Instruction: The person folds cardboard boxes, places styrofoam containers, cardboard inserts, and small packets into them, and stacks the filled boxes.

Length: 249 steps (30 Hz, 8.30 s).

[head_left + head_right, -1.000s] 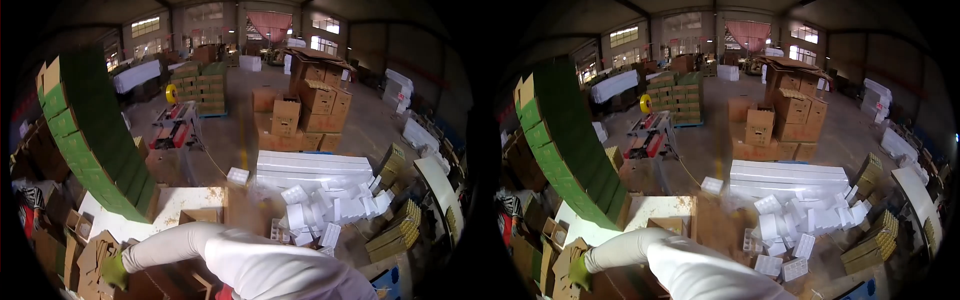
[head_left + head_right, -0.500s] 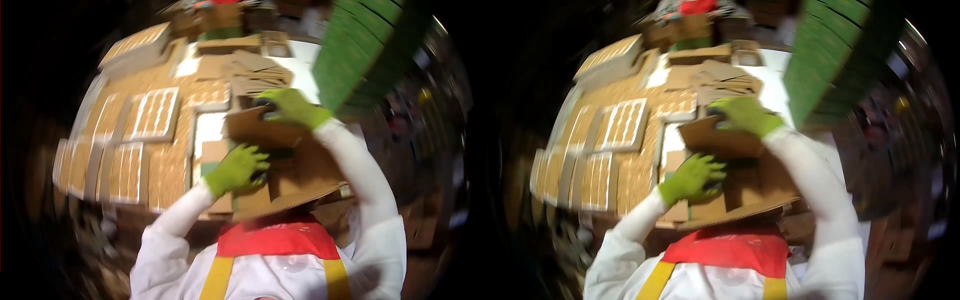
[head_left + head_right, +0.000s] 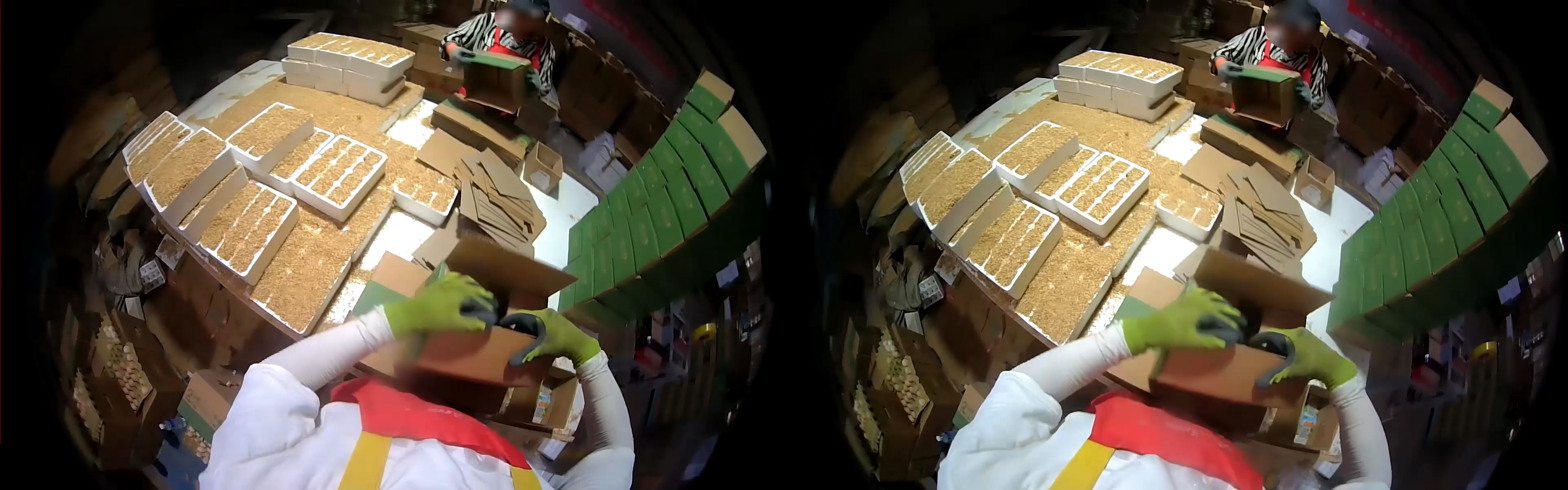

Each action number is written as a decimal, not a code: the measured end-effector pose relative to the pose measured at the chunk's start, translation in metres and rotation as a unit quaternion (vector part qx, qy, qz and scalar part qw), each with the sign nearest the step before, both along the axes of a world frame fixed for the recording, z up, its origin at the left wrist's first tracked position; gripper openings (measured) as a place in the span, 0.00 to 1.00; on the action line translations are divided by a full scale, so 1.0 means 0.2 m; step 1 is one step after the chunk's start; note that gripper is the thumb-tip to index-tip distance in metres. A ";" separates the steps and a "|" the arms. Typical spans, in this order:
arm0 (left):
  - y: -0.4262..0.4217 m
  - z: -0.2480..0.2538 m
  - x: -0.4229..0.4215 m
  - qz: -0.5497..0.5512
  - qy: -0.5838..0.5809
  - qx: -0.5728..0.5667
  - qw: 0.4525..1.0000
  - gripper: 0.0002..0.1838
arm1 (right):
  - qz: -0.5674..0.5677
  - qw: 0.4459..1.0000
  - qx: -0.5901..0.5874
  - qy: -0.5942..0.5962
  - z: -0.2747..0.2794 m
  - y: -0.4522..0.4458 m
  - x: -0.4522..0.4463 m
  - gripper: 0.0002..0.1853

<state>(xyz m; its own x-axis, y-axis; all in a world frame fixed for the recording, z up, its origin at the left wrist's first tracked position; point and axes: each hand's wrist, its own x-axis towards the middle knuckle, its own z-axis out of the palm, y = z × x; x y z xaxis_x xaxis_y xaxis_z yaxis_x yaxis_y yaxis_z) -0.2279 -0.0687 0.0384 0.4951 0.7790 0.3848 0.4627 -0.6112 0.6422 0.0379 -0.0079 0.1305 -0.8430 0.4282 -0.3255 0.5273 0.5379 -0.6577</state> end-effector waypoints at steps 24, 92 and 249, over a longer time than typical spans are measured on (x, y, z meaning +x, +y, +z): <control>-0.56 -0.02 -0.10 0.183 -0.417 -0.120 0.882 0.55 | -0.402 0.839 -0.216 0.294 -0.88 -0.40 0.61 0.35; -0.55 -0.01 -0.20 0.274 -0.096 -0.220 0.931 0.37 | -0.380 0.923 -0.008 0.055 -0.23 -0.45 0.11 0.39; 1.39 -0.83 2.18 0.157 -0.102 -0.306 0.933 0.69 | -0.488 0.550 0.558 0.385 1.76 1.38 2.92 0.24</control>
<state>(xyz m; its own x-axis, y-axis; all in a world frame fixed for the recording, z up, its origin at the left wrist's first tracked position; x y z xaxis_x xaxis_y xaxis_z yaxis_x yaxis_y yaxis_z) 0.2076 0.2088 -0.1278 0.1711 0.9780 -0.1192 0.3873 0.0445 0.9209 0.6219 0.2688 0.4820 0.2608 0.3704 0.8915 0.7188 0.5420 -0.4354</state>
